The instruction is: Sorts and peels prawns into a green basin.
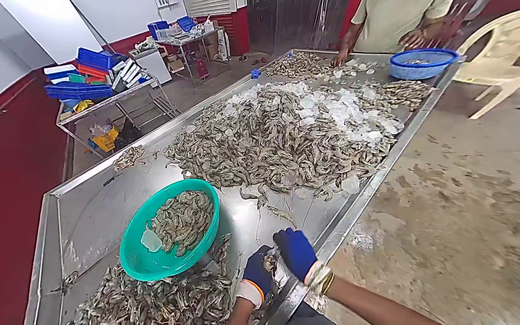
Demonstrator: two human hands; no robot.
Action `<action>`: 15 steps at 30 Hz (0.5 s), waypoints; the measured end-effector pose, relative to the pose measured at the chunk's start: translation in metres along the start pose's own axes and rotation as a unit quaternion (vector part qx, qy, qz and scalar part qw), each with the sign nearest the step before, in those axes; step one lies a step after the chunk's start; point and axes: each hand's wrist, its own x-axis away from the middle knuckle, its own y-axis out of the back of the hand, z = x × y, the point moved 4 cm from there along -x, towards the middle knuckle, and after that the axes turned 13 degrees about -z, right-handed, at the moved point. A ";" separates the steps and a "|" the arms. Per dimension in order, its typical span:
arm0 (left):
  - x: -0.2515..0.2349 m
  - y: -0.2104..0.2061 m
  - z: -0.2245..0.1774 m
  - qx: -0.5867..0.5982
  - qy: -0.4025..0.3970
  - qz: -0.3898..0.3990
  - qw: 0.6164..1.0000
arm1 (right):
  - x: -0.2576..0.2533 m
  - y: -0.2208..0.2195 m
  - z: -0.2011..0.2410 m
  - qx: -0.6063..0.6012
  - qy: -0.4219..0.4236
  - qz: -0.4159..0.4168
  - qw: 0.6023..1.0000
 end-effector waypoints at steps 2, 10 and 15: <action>0.003 0.010 0.002 0.017 -0.014 0.008 1.000 | -0.022 0.013 -0.035 0.012 -0.046 0.047 0.998; 0.000 0.012 0.001 0.222 -0.034 -0.089 0.970 | -0.130 0.001 -0.065 -0.016 0.422 -0.004 0.907; 0.003 0.008 0.013 0.181 -0.061 -0.167 0.967 | -0.095 -0.007 -0.091 0.090 0.095 -0.016 0.991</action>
